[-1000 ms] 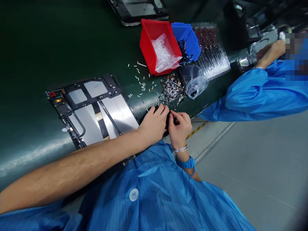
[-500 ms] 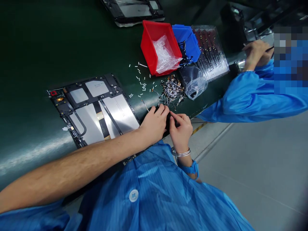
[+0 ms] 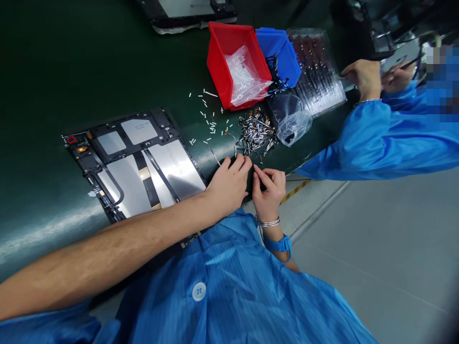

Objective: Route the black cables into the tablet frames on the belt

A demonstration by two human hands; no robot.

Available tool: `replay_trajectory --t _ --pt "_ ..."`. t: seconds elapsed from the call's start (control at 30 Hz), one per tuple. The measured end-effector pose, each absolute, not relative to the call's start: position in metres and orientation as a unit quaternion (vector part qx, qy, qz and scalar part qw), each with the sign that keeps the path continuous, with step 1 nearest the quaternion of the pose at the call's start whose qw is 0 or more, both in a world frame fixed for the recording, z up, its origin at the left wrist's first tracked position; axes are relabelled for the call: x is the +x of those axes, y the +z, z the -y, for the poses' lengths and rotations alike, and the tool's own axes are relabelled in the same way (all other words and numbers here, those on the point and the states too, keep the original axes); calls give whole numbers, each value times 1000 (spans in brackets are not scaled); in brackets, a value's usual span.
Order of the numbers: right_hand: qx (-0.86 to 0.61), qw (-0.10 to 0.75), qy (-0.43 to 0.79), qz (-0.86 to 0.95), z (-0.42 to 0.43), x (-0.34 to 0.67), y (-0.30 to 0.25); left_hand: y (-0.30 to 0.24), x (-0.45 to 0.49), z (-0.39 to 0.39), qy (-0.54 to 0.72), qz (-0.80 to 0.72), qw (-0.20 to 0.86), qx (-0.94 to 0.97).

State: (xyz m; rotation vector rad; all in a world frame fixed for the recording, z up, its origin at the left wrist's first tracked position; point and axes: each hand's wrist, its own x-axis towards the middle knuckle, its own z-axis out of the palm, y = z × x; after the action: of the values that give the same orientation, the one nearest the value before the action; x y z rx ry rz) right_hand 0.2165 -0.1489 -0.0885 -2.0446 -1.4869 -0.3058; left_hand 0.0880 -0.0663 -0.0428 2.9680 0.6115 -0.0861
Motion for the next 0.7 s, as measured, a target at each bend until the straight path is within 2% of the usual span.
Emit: replay_trajectory --t 0.3,0.53,0.6,0.7 --pt "-765 247 -168 570 152 206 -87 -42 87 67 -32 -198 59 978" --pt "-772 179 -134 595 152 215 -76 -42 87 66 -31 -204 67 976" --pt "-762 206 -106 605 151 221 -74 -42 87 66 -30 -205 73 976" --pt "-758 291 -78 579 151 230 -73 -37 86 63 -19 -214 113 970"
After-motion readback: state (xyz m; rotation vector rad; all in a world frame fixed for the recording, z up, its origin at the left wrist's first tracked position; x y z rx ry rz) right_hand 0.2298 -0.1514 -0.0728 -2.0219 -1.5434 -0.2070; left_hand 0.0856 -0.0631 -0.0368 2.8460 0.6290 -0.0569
